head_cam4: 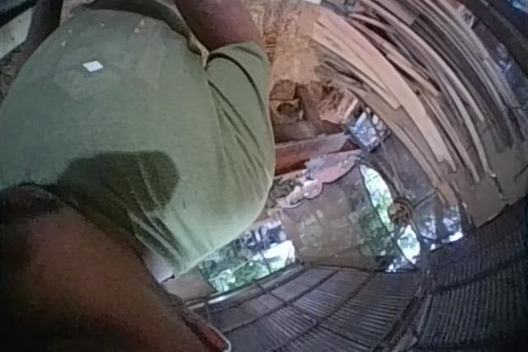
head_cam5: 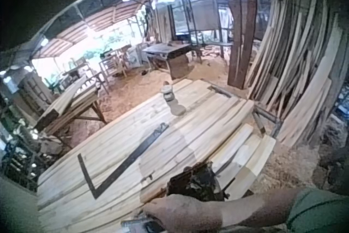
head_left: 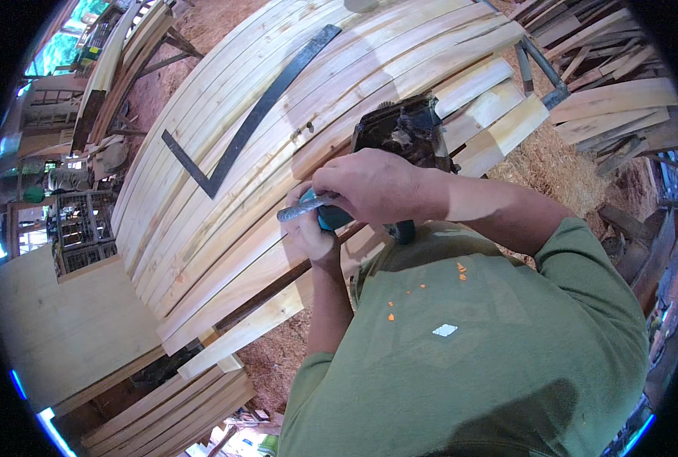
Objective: Maintaining and adjusting a circular saw in a workshop using a spoon and small metal pieces.
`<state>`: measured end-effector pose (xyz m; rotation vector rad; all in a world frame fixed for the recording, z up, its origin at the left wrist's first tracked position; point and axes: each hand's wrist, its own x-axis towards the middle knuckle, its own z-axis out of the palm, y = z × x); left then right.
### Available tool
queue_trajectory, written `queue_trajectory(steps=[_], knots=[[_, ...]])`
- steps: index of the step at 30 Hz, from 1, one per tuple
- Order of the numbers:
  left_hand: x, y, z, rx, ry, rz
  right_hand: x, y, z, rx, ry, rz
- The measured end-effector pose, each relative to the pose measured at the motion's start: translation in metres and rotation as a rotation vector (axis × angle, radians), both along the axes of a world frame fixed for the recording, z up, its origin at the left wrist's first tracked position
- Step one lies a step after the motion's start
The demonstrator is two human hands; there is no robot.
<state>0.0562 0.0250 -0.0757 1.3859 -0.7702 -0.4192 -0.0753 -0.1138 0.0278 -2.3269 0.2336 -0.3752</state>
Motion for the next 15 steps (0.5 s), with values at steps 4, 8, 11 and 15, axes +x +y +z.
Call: queue_trajectory(steps=[4, 8, 11, 15], knots=[[-0.005, -0.002, 0.007, 0.052, -0.153, 0.021, -0.002, 0.001, 0.0, 0.053, 0.006, 0.022], [-0.002, -0.004, 0.003, 0.042, -0.114, 0.01, -0.002, 0.001, -0.007, 0.193, -0.056, -0.056], [-0.002, -0.004, 0.002, -0.004, 0.098, 0.038, -0.004, -0.001, -0.002, 0.252, -0.021, -0.068], [-0.001, -0.004, 0.004, -0.004, 0.028, 0.022, -0.008, -0.001, 0.005, 0.296, 0.015, -0.088]])
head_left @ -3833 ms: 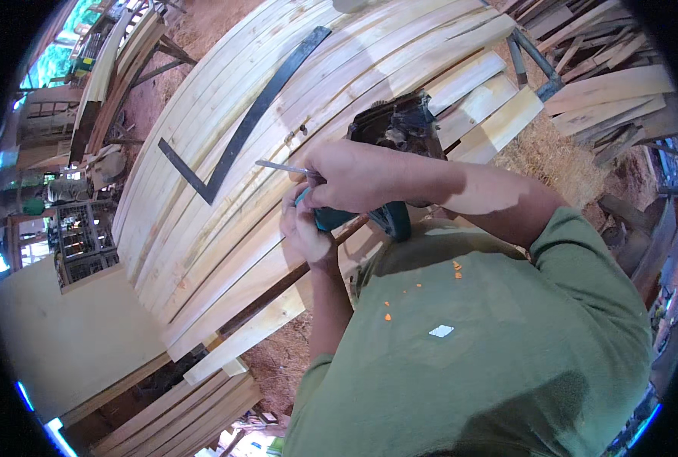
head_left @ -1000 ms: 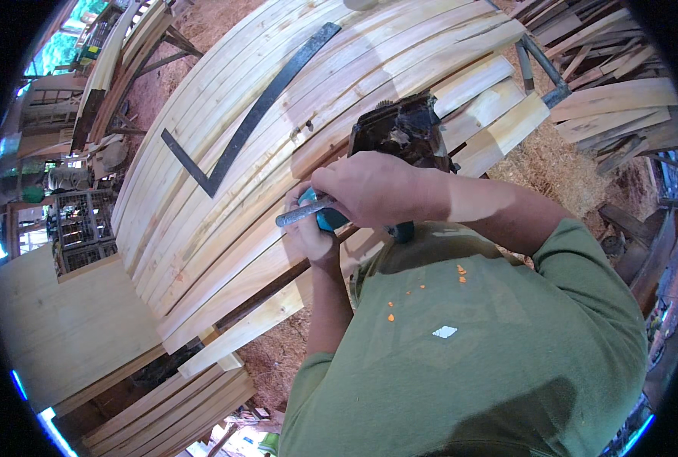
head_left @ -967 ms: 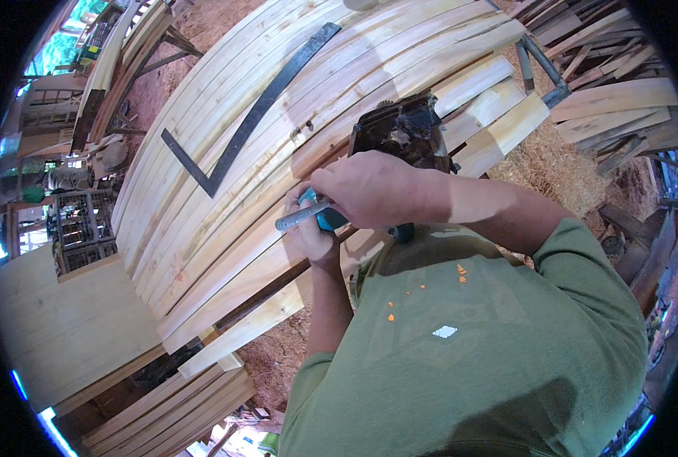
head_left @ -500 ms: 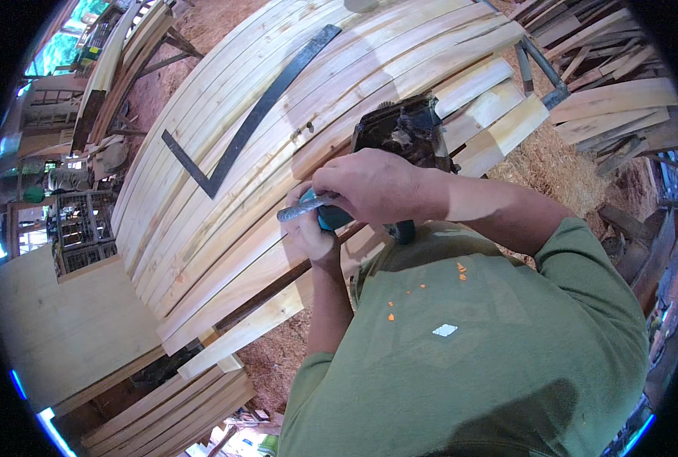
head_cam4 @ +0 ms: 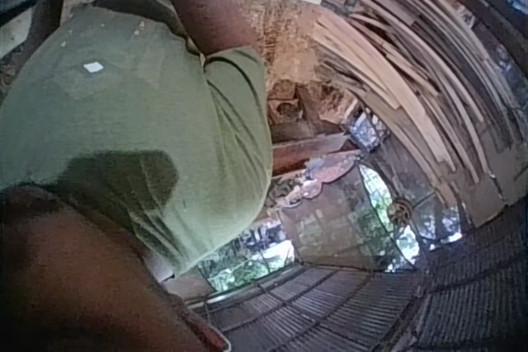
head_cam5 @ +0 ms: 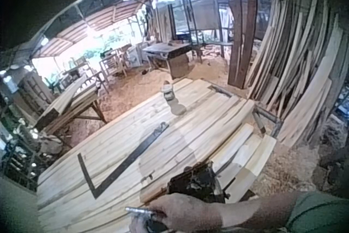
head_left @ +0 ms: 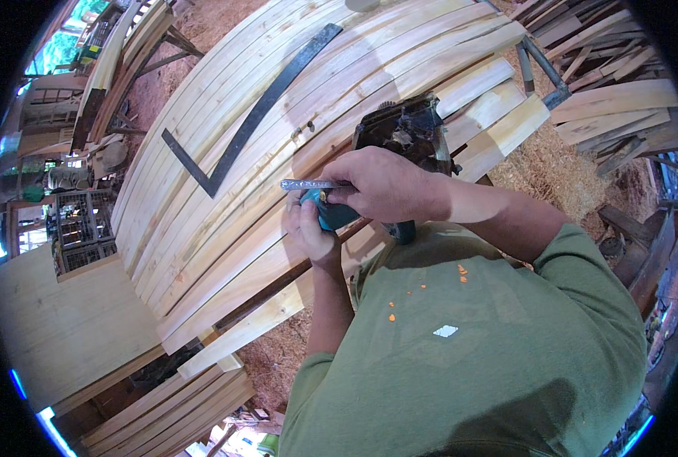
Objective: Maintaining and adjusting a circular saw in a workshop using a spoon and small metal pieces.
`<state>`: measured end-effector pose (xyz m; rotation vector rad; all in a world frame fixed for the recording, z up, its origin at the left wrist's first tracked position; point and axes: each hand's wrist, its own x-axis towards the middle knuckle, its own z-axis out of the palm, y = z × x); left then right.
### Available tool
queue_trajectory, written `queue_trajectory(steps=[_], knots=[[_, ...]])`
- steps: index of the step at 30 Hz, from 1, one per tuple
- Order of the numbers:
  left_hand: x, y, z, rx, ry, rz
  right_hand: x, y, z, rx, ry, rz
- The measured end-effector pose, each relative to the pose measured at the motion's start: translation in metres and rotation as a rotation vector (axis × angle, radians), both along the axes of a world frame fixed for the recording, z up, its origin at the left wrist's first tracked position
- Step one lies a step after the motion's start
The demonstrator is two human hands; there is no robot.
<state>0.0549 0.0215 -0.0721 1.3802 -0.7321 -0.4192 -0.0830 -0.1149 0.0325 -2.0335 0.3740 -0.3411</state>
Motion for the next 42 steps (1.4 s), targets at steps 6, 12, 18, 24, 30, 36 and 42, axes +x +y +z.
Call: queue_trajectory(steps=[6, 12, 18, 24, 30, 36, 42], knots=[[0.005, 0.004, -0.011, 0.101, -0.297, 0.063, 0.004, 0.002, -0.007, 0.013, -0.002, 0.003], [0.001, 0.005, -0.005, 0.011, 0.032, 0.002, 0.007, 0.002, -0.012, -0.069, 0.007, 0.022], [0.004, 0.008, -0.006, -0.012, 0.13, -0.054, 0.01, 0.002, -0.005, -0.056, 0.026, 0.026], [0.0, 0.006, -0.002, -0.058, 0.209, -0.036, 0.005, 0.004, -0.005, 0.09, -0.015, 0.004], [0.001, 0.011, -0.003, 0.002, 0.206, -0.028, 0.006, 0.002, -0.007, 0.066, 0.021, 0.046], [0.003, 0.008, -0.008, -0.043, 0.189, -0.056, 0.007, -0.002, 0.006, 0.008, 0.114, 0.124], [-0.002, 0.002, 0.002, 0.076, -0.278, 0.016, 0.008, 0.003, 0.009, -0.245, 0.149, 0.161]])
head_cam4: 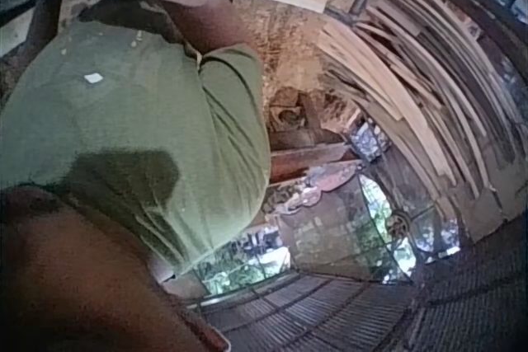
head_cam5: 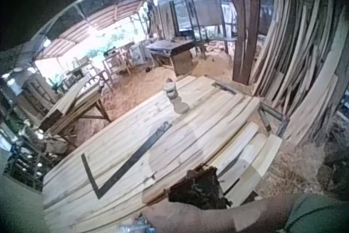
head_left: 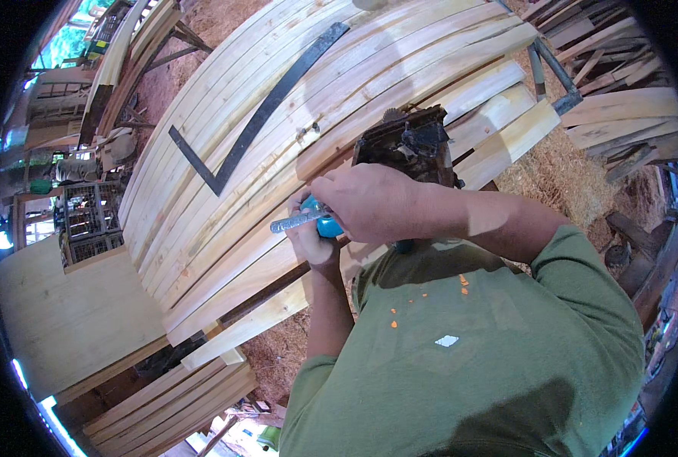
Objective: Maintaining and adjusting a circular saw in a workshop using a spoon and small metal pieces.
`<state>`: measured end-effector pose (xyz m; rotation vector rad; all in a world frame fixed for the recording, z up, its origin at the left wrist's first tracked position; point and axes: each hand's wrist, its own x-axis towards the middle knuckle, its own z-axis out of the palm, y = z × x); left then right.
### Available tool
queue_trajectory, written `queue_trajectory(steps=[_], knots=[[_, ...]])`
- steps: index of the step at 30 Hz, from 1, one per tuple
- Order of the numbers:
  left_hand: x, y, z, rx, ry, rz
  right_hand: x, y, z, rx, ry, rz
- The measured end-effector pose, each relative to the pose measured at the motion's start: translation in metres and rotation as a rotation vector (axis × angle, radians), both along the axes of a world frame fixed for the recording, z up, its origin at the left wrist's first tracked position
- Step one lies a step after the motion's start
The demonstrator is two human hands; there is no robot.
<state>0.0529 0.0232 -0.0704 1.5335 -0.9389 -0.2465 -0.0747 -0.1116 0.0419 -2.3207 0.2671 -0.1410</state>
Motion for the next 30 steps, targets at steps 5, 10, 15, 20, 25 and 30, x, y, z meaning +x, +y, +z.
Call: queue_trajectory(steps=[5, 10, 15, 20, 25, 30], knots=[[-0.001, 0.002, -0.002, -0.107, 0.374, -0.017, -0.003, 0.002, 0.008, -0.083, 0.019, 0.03], [0.0, 0.0, 0.001, -0.1, 0.352, -0.045, 0.001, 0.001, 0.007, -0.111, 0.051, 0.028], [-0.004, -0.002, 0.008, -0.071, 0.32, -0.041, 0.005, 0.0, 0.001, -0.073, 0.026, 0.028], [-0.005, -0.003, 0.012, -0.06, 0.347, -0.041, 0.003, -0.002, 0.002, -0.015, 0.032, 0.022], [-0.001, -0.001, 0.008, 0.026, 0.189, -0.021, 0.002, 0.0, 0.0, -0.044, 0.042, 0.017], [0.009, 0.003, -0.009, 0.017, 0.093, -0.015, 0.003, -0.002, -0.002, 0.008, 0.001, 0.007]])
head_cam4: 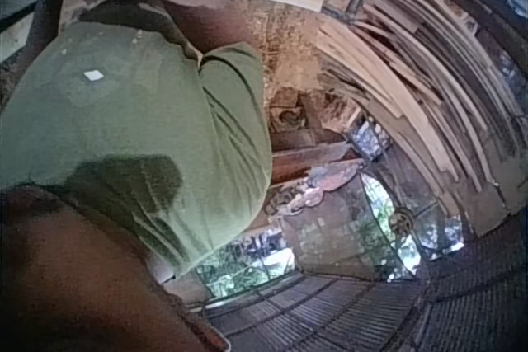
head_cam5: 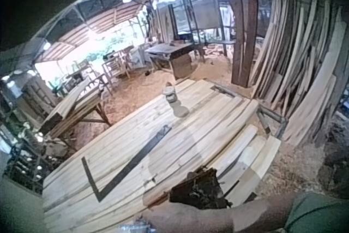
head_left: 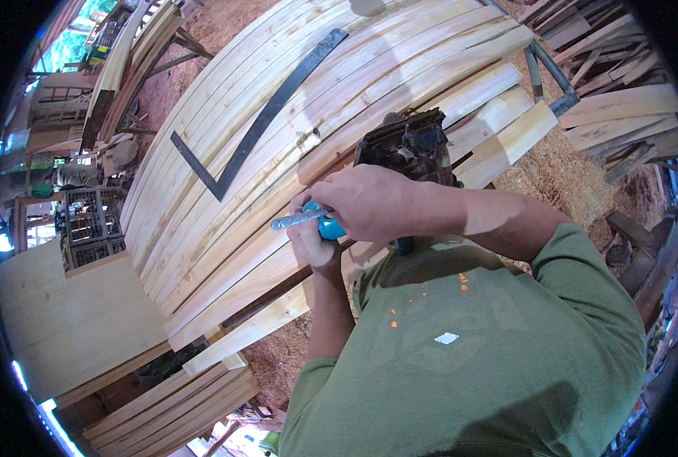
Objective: Maintaining and adjusting a circular saw in a workshop using a spoon and small metal pieces.
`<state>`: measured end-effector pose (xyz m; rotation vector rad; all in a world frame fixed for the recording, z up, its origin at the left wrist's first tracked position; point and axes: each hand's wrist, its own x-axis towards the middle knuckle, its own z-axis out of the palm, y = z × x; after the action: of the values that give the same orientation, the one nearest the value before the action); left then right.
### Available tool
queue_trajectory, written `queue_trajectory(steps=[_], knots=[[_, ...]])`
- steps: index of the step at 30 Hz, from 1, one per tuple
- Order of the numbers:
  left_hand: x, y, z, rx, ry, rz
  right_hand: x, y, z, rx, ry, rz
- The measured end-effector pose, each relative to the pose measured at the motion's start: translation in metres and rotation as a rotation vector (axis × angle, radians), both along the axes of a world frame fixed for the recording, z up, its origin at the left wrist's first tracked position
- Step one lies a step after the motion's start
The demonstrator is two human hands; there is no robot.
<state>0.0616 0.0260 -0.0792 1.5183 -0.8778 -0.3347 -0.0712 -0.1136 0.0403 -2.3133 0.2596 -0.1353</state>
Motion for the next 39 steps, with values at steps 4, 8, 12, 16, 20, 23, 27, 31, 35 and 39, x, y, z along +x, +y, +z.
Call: queue_trajectory(steps=[4, 8, 12, 16, 20, 23, 27, 31, 35, 39], knots=[[-0.007, -0.001, 0.008, -0.089, 0.279, -0.038, -0.001, -0.001, -0.003, 0.093, -0.027, -0.034], [-0.006, 0.001, 0.004, -0.121, 0.266, -0.032, -0.008, -0.001, -0.002, 0.266, -0.086, -0.071], [-0.004, 0.001, 0.005, -0.133, 0.283, -0.056, -0.003, -0.003, 0.012, 0.377, 0.039, -0.176], [-0.009, -0.004, 0.014, -0.066, -0.234, 0.033, 0.009, 0.002, 0.004, 0.241, 0.021, -0.158], [0.0, 0.002, 0.006, 0.038, -0.299, 0.019, 0.013, 0.0, 0.012, 0.085, 0.075, -0.089], [-0.002, 0.003, 0.006, 0.009, -0.201, -0.012, 0.012, -0.002, 0.019, 0.016, 0.111, -0.038], [-0.01, -0.002, 0.011, -0.151, 0.375, -0.06, 0.006, -0.002, 0.016, -0.033, 0.109, -0.052], [-0.007, -0.001, 0.005, -0.14, 0.354, -0.052, -0.003, 0.003, 0.005, 0.092, 0.036, -0.139], [-0.006, -0.001, 0.003, -0.132, 0.371, -0.057, -0.003, 0.007, -0.001, 0.163, 0.041, -0.17], [-0.004, 0.003, 0.002, -0.127, 0.399, -0.054, 0.0, 0.011, -0.008, 0.171, -0.023, -0.176]])
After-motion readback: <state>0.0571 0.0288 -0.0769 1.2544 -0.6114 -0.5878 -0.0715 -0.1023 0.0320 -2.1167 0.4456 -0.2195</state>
